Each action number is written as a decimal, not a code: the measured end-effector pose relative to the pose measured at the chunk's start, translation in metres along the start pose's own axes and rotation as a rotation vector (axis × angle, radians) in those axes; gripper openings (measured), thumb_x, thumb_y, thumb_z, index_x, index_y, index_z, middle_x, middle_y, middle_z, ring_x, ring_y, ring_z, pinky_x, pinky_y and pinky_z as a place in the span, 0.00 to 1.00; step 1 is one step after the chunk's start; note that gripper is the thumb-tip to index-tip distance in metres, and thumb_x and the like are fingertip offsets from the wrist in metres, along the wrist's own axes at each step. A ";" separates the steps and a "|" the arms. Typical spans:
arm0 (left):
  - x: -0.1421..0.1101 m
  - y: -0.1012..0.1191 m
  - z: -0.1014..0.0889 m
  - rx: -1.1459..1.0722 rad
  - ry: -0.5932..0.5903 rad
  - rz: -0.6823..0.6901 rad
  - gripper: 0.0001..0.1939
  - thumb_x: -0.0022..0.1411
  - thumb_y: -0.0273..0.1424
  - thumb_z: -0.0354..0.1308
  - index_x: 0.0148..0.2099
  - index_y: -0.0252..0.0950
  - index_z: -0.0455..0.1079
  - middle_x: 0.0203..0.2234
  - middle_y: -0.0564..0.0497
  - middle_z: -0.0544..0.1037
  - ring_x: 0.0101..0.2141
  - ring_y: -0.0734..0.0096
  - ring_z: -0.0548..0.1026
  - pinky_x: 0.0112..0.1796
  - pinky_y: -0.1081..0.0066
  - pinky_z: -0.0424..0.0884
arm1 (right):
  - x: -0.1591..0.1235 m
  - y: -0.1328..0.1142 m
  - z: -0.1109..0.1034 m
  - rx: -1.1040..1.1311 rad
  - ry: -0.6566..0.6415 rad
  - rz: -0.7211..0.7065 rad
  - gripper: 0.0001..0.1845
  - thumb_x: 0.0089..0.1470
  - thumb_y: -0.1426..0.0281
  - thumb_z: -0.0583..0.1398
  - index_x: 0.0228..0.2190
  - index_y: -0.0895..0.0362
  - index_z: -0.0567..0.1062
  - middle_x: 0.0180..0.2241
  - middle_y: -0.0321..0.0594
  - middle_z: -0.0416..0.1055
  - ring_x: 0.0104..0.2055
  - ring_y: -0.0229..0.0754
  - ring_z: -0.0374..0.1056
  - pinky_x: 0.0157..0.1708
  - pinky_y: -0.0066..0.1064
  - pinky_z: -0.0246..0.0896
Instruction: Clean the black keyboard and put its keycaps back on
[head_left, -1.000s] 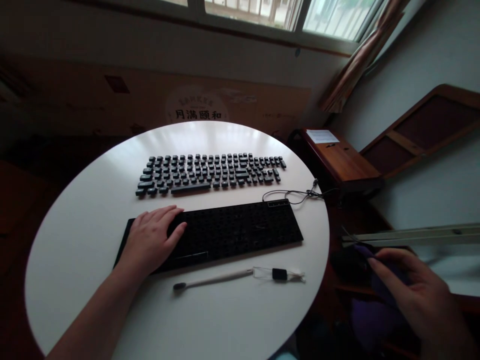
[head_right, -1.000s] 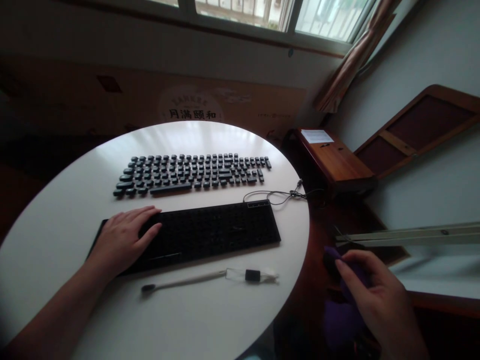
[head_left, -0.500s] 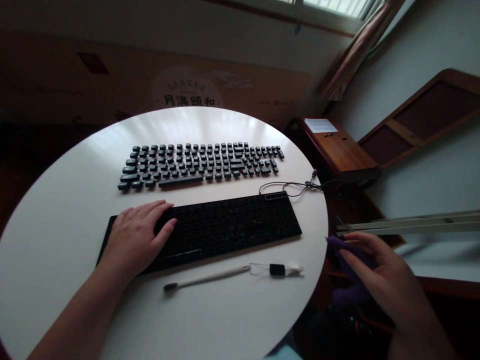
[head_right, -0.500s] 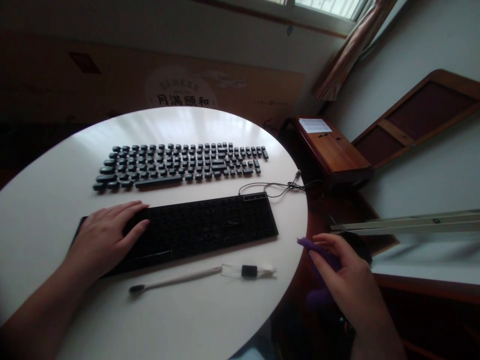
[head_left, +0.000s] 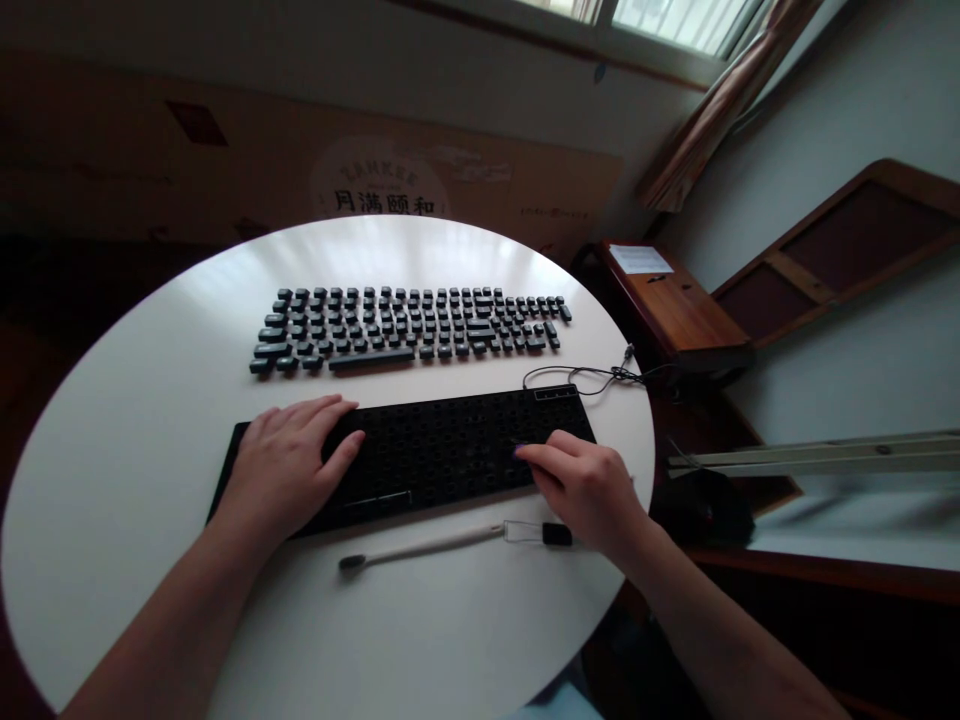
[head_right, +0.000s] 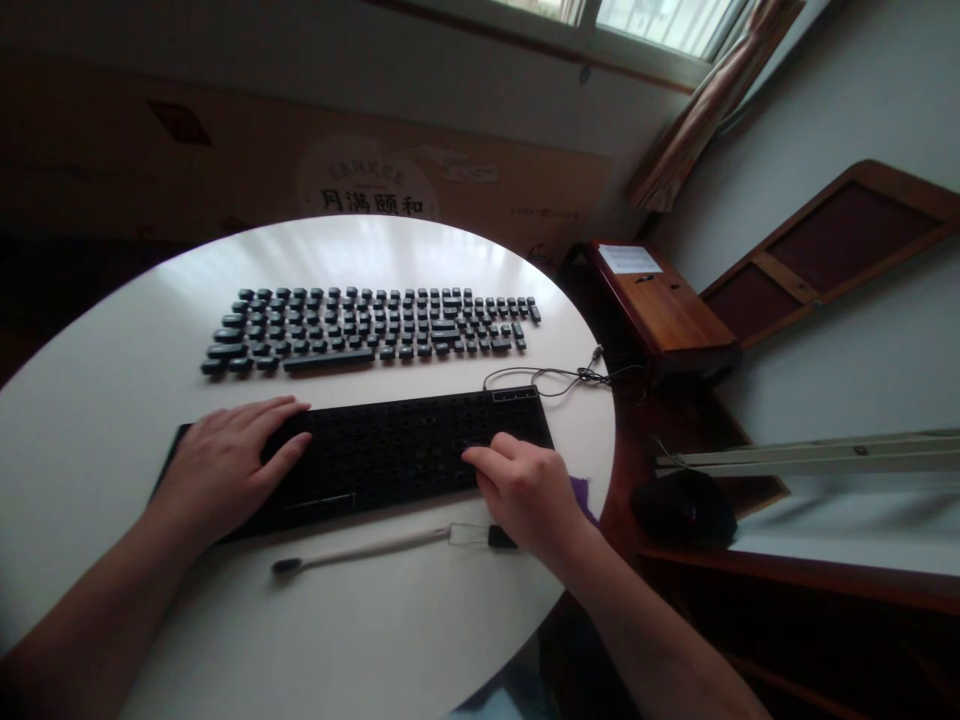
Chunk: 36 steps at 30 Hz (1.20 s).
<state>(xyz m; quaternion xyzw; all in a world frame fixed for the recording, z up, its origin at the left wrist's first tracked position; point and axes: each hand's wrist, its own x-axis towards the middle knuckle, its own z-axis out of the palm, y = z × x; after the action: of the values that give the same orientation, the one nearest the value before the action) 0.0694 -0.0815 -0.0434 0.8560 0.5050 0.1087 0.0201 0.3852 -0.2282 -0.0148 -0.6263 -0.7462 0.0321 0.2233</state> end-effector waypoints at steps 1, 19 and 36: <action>0.000 0.000 0.001 0.002 0.004 0.004 0.29 0.68 0.47 0.41 0.58 0.36 0.70 0.56 0.41 0.75 0.57 0.48 0.70 0.57 0.50 0.60 | 0.003 -0.001 0.002 -0.023 -0.045 -0.021 0.13 0.63 0.73 0.57 0.43 0.52 0.81 0.31 0.37 0.74 0.31 0.39 0.71 0.30 0.28 0.59; -0.002 0.003 -0.001 -0.006 0.006 -0.004 0.29 0.68 0.46 0.41 0.58 0.35 0.71 0.57 0.40 0.74 0.58 0.47 0.69 0.58 0.49 0.59 | 0.002 -0.010 -0.011 -0.155 -0.395 0.134 0.17 0.65 0.70 0.56 0.51 0.46 0.78 0.36 0.35 0.78 0.33 0.41 0.75 0.28 0.30 0.60; -0.003 0.003 0.000 -0.004 0.013 -0.006 0.29 0.68 0.46 0.40 0.59 0.35 0.70 0.57 0.40 0.74 0.58 0.48 0.69 0.59 0.49 0.57 | -0.011 0.016 -0.016 -0.003 -0.079 0.093 0.17 0.68 0.68 0.52 0.48 0.56 0.78 0.34 0.41 0.74 0.34 0.41 0.72 0.35 0.31 0.63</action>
<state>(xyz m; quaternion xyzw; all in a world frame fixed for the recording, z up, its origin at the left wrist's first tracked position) 0.0703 -0.0853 -0.0435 0.8537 0.5075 0.1153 0.0191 0.4075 -0.2392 -0.0090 -0.6590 -0.7245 0.0660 0.1910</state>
